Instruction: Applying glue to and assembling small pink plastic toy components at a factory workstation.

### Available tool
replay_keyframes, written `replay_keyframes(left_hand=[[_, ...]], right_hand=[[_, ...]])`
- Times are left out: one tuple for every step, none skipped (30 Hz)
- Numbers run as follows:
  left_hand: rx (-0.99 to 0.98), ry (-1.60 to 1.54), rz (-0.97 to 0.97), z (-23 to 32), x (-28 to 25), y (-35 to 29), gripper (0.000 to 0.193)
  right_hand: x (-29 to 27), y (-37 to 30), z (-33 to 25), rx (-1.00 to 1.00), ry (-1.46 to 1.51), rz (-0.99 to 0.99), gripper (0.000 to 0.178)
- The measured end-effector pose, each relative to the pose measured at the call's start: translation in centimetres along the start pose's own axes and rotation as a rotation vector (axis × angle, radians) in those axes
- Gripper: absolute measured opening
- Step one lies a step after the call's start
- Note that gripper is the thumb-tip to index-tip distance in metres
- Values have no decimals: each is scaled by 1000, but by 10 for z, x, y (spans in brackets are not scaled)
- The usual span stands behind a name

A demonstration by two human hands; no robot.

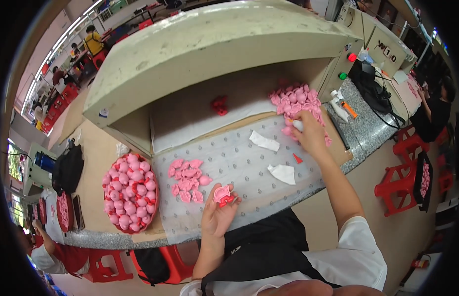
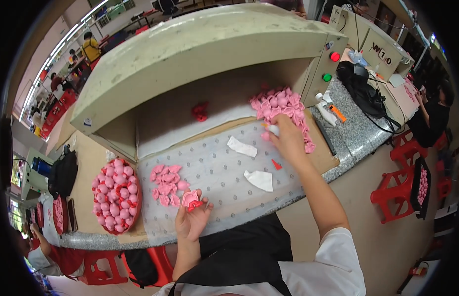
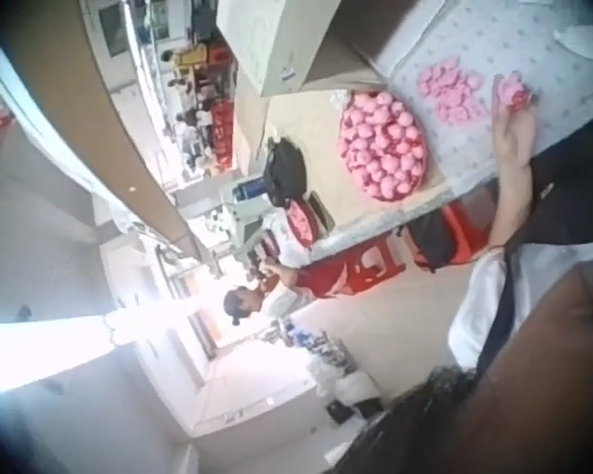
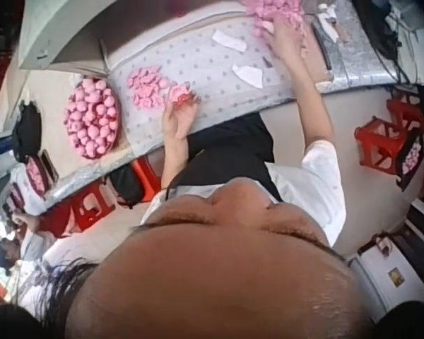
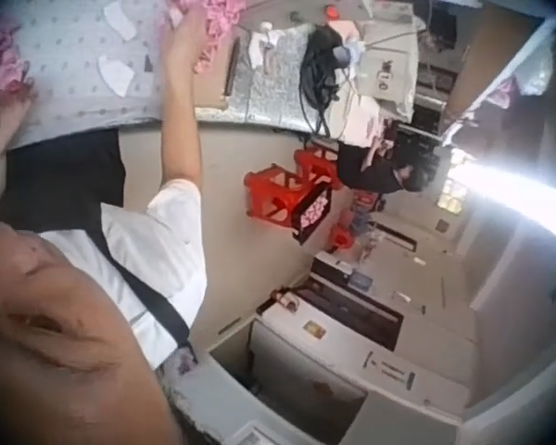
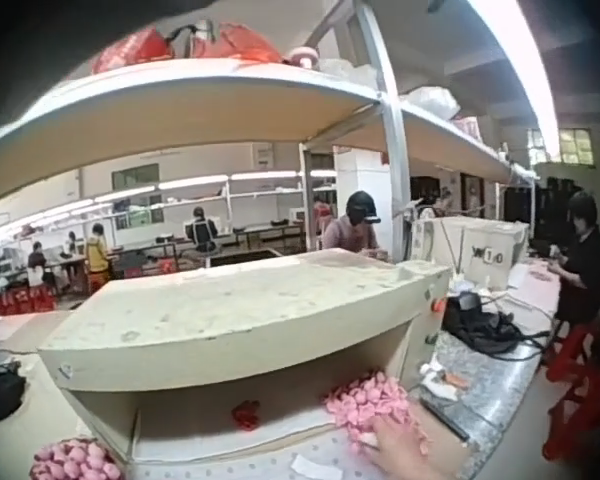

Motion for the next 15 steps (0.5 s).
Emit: replay_keyframes(left_hand=[[4, 3, 18, 1, -1, -3, 42], [2, 18, -14, 1, 2, -2, 42], [4, 17, -7, 1, 3, -1, 41], [5, 15, 5, 1, 3, -1, 40], [4, 19, 2, 1, 5, -1, 40], [-4, 32, -24, 0, 7, -1, 40], [-11, 62, -1, -2, 6, 0, 40], [-23, 93, 17, -3, 5, 3, 41], [-29, 102, 43, -5, 4, 3, 40], [-47, 119, 11, -5, 6, 3, 40], [-40, 99, -4, -4, 9, 5, 39], [-28, 82, -16, 0, 11, 4, 39], [-58, 101, -53, 1, 15, 5, 39], [-25, 50, -62, 8, 17, 6, 40], [3, -4, -70, 14, 21, 9, 41]], right_hand=[[7, 2, -4, -8, 10, 31, 26], [15, 4, -3, 4, -142, -9, 28], [20, 6, 0, 24, -294, -49, 29], [19, 7, 0, 28, -294, -20, 29], [19, 7, 1, 17, -298, -31, 29], [19, 7, 3, 8, -302, -42, 30], [17, 6, 3, -12, -263, -27, 30], [13, 5, 6, 2, -270, 5, 30], [11, 4, 5, -15, -137, 7, 30], [9, 3, 2, -35, -5, 13, 30], [7, 0, -4, 37, 108, -94, 29], [7, -4, -18, 103, 231, -201, 28], [6, -11, -32, 100, 272, -259, 26], [8, -21, -45, 93, 318, -319, 25], [9, -32, -59, 41, 349, -388, 24]])
Point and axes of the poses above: each hand's wrist, its own y-axis towards the middle knuckle, its own x-axis out of the palm, z = x × y, the point moved 6 cm from there along y, towards the middle knuckle, and after that the axes turned 4 degrees about z, right-handed, at the moved point
